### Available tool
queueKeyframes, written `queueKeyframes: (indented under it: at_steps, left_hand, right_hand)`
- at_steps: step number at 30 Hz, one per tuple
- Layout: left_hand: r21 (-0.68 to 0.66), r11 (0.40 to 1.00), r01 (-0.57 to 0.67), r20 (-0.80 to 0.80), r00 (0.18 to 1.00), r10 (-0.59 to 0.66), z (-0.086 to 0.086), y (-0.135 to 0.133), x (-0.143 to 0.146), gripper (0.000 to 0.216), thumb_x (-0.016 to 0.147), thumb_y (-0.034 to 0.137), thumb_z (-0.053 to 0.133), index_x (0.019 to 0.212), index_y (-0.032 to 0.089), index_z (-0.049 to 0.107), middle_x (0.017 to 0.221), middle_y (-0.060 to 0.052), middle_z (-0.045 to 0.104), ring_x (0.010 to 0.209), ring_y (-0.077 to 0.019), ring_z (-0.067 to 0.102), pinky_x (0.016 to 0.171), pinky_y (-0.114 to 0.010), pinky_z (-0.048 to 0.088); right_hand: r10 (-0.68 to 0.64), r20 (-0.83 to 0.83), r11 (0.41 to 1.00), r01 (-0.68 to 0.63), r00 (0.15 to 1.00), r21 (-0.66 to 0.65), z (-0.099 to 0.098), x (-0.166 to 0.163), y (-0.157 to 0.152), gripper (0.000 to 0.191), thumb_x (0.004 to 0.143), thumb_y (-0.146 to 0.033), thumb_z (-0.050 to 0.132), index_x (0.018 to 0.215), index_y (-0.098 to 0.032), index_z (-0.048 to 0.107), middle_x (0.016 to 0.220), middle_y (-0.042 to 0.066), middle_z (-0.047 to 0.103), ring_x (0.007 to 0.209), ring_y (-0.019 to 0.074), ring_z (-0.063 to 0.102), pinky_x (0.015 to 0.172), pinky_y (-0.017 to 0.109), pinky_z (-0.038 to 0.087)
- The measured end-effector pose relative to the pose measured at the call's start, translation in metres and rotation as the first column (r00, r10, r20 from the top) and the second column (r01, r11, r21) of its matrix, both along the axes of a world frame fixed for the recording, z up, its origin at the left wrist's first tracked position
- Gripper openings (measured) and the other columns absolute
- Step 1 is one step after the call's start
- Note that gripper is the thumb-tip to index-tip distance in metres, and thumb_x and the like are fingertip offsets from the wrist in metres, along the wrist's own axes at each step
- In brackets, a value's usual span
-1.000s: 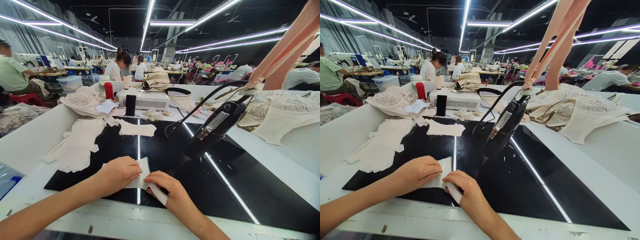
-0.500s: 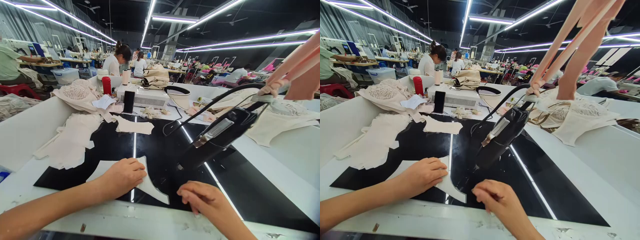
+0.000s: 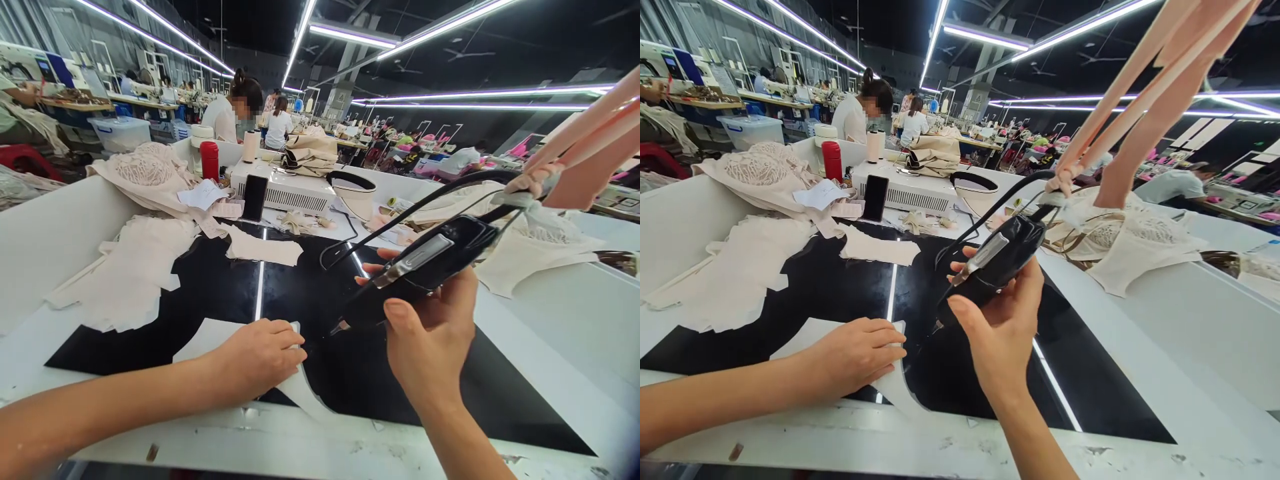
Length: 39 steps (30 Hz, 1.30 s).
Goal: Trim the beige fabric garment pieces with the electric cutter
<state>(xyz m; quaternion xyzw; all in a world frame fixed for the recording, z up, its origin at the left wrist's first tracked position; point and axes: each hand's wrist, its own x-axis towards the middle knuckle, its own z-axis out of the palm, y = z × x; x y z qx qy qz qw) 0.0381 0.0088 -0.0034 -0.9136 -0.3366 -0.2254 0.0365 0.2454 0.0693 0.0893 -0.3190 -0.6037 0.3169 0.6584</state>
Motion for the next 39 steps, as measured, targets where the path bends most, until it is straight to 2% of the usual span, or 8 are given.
queueKeyframes:
  at_steps: [3,5,10,13,19,26,32,39]
  left_hand:
    - [0.046,0.999,-0.014,-0.019,1.0,0.015,-0.002,0.003,0.004,0.012,0.108,0.019,0.058,0.109,0.015,0.069,0.122,-0.01,0.075,0.114,-0.0239,0.069,0.084,-0.033,0.055]
    - [0.051,0.998,-0.027,-0.045,0.999,0.029,-0.003,0.003,0.005,0.013,0.109,0.018,0.057,0.11,0.015,0.069,0.122,-0.01,0.075,0.114,-0.0242,0.07,0.082,-0.033,0.055]
    - [0.054,0.997,-0.059,-0.07,0.996,0.063,-0.006,0.001,0.006,0.01,0.107,0.023,0.063,0.112,0.015,0.068,0.124,-0.011,0.075,0.114,-0.0248,0.07,0.081,-0.033,0.055]
    - [0.095,0.993,-0.067,-0.044,0.996,0.071,-0.011,0.001,0.005,0.017,0.103,0.027,0.072,0.112,0.014,0.068,0.122,-0.011,0.076,0.111,-0.0251,0.071,0.077,-0.034,0.056]
    - [0.1,0.993,-0.068,-0.023,0.997,0.07,-0.014,0.003,0.005,0.016,0.104,0.029,0.071,0.112,0.015,0.069,0.121,-0.011,0.076,0.111,-0.0241,0.07,0.079,-0.033,0.056]
    - [0.077,0.996,-0.054,-0.012,0.998,0.055,-0.011,0.001,0.004,0.019,0.103,0.03,0.072,0.113,0.014,0.069,0.121,-0.013,0.075,0.112,-0.025,0.07,0.08,-0.033,0.056]
    - [0.065,0.996,-0.063,-0.015,0.998,0.064,-0.008,0.001,0.004,0.021,0.101,0.028,0.076,0.113,0.013,0.068,0.123,-0.012,0.075,0.113,-0.0256,0.07,0.079,-0.034,0.057]
    - [0.068,0.995,-0.073,-0.037,0.996,0.076,-0.008,0.0,0.005,0.017,0.104,0.03,0.071,0.112,0.015,0.068,0.123,-0.011,0.076,0.109,-0.0241,0.071,0.076,-0.034,0.058]
  right_hand:
    - [-0.136,-0.013,0.99,0.137,0.991,0.037,0.001,-0.02,0.003,0.049,0.082,-0.04,0.09,0.116,-0.027,0.058,0.102,0.002,0.072,0.079,0.0183,0.07,0.077,0.036,0.061]
    - [-0.153,0.007,0.987,0.153,0.988,0.054,-0.002,-0.028,0.006,0.044,0.084,-0.038,0.087,0.113,-0.026,0.056,0.098,0.0,0.071,0.075,0.0167,0.067,0.074,0.035,0.06]
    - [0.004,0.005,0.997,-0.004,1.0,0.076,-0.011,-0.036,0.017,0.044,0.087,-0.029,0.081,0.117,-0.03,0.048,0.094,-0.004,0.069,0.063,0.0135,0.064,0.062,0.032,0.059]
    - [0.091,-0.043,0.993,-0.088,0.995,0.073,-0.017,-0.041,0.023,0.04,0.091,-0.027,0.077,0.115,-0.033,0.046,0.091,-0.006,0.067,0.059,0.0125,0.063,0.058,0.031,0.058]
    - [0.08,-0.082,0.995,-0.074,0.993,0.069,-0.025,-0.052,0.031,0.036,0.091,-0.033,0.074,0.108,-0.032,0.042,0.084,-0.008,0.062,0.057,0.0117,0.061,0.054,0.03,0.055]
    - [0.104,-0.075,0.994,-0.103,0.992,0.025,-0.024,-0.055,0.027,0.039,0.091,-0.049,0.075,0.102,-0.031,0.043,0.082,-0.007,0.059,0.057,0.012,0.059,0.054,0.03,0.054]
    - [0.159,-0.137,0.987,-0.156,0.978,0.035,-0.023,-0.055,0.024,0.041,0.089,-0.05,0.079,0.106,-0.032,0.047,0.085,-0.006,0.059,0.057,0.0122,0.059,0.053,0.029,0.052]
    - [0.11,-0.086,0.994,-0.111,0.99,-0.011,-0.025,-0.055,0.023,0.05,0.086,-0.06,0.079,0.109,-0.032,0.045,0.082,-0.006,0.058,0.057,0.0131,0.058,0.055,0.032,0.054]
